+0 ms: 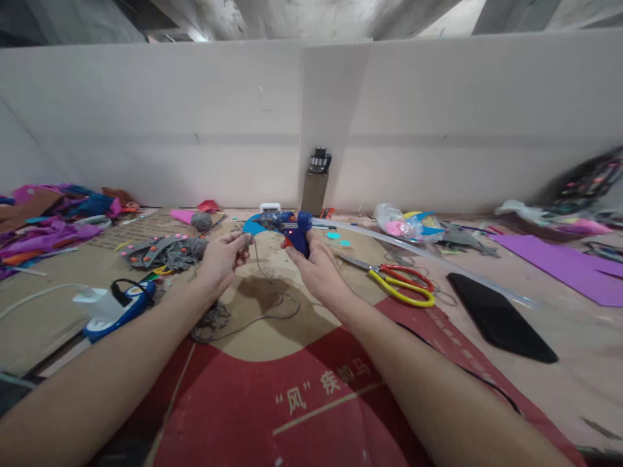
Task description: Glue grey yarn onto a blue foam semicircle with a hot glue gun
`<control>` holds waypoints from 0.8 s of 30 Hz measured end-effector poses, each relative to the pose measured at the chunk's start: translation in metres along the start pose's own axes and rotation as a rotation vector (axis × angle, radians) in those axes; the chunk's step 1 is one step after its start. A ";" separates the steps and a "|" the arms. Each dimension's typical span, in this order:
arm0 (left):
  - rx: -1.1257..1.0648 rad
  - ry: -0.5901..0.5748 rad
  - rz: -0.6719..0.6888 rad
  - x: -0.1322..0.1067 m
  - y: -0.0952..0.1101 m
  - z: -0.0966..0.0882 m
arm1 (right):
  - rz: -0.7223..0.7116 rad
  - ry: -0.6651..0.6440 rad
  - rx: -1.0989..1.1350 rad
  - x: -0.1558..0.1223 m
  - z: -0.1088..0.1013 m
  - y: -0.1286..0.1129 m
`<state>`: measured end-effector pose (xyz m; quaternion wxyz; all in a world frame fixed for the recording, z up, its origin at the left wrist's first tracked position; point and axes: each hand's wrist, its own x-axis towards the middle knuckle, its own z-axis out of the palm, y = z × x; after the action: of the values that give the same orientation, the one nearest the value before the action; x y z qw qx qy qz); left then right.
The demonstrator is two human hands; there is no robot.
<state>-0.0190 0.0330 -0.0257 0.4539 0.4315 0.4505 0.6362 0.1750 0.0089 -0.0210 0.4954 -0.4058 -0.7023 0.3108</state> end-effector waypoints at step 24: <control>0.131 -0.039 0.070 -0.003 0.000 0.003 | -0.151 0.033 -0.239 -0.001 0.006 0.007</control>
<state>-0.0155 0.0303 -0.0258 0.4109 0.4881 0.4669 0.6123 0.1707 0.0113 -0.0288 0.4769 -0.4131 -0.7546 0.1802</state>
